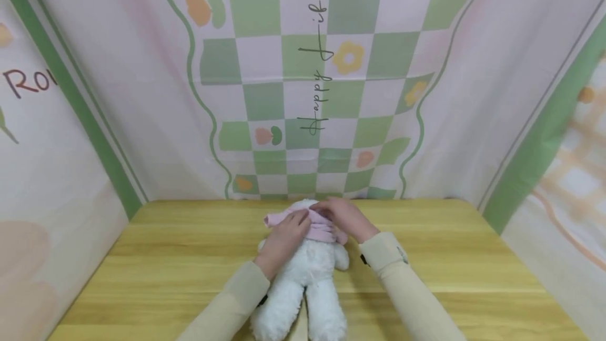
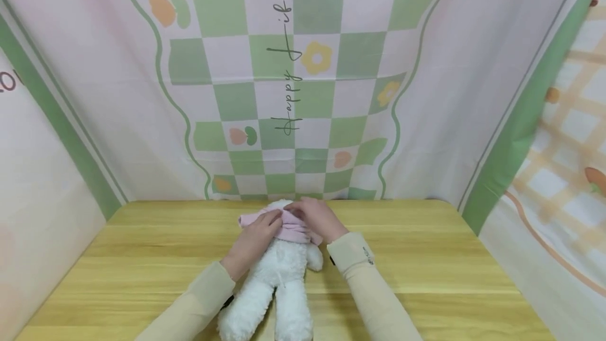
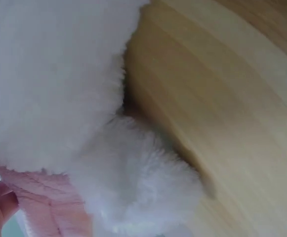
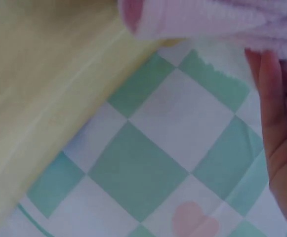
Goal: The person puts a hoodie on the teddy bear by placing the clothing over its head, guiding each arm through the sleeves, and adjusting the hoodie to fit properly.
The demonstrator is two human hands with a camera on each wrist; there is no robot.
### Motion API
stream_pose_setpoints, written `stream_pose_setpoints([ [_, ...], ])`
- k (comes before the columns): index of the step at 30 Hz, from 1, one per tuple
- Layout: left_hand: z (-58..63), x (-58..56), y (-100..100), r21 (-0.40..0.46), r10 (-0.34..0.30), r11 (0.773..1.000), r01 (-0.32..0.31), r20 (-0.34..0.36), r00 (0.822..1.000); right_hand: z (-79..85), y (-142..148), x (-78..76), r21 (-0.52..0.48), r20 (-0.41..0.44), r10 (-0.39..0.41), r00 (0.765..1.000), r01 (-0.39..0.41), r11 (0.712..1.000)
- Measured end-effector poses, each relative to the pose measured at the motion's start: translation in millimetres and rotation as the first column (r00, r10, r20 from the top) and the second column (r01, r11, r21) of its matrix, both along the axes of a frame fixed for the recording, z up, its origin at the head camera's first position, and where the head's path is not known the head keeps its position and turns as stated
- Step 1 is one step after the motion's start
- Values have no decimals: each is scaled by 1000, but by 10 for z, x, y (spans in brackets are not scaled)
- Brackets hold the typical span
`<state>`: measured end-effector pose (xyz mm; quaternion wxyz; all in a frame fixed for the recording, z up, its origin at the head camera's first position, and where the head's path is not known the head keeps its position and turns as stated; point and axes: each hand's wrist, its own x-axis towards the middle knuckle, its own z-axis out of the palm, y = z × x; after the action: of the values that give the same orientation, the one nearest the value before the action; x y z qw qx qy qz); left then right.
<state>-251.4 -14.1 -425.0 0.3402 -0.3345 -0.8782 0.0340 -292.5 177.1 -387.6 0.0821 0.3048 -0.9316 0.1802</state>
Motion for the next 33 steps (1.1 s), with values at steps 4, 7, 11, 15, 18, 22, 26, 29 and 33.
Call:
stream_pose_setpoints([
  [4, 1, 2, -18, -54, 33, 998, -32, 15, 999, -16, -18, -66, -1, -58, 59, 997, -59, 998],
  [7, -5, -7, -38, -84, 44, 995, -46, -20, 999, -68, -74, -117, 11, -149, 55, 987, -54, 998],
  [11, 11, -1, -62, -105, 53, 993, -55, -27, 998, -152, -156, -153, 60, -275, 8, 961, 9, 998],
  [15, 55, 40, -78, -129, 70, 990, -60, 72, 995, -210, -185, -149, 28, -352, -68, 933, 84, 996],
  [18, 80, 53, -84, -127, 74, 990, -54, 155, 985, -221, -185, -147, -1, -377, -119, 919, 128, 992],
  [22, 99, 49, -95, -110, 66, 993, -47, 178, 982, -224, -179, -169, -25, -385, -164, 908, 167, 986],
  [26, 98, 62, -113, -96, 60, 994, -45, 167, 984, -235, -145, -200, -57, -347, -182, 920, 173, 983],
  [29, 75, 102, -139, -63, 30, 998, -18, 196, 980, -218, -64, -218, -80, -288, -224, 931, 209, 975],
  [33, 28, 160, -220, 9, -29, 1000, 28, 243, 970, -195, 7, -244, -96, -277, -265, 924, 247, 964],
])
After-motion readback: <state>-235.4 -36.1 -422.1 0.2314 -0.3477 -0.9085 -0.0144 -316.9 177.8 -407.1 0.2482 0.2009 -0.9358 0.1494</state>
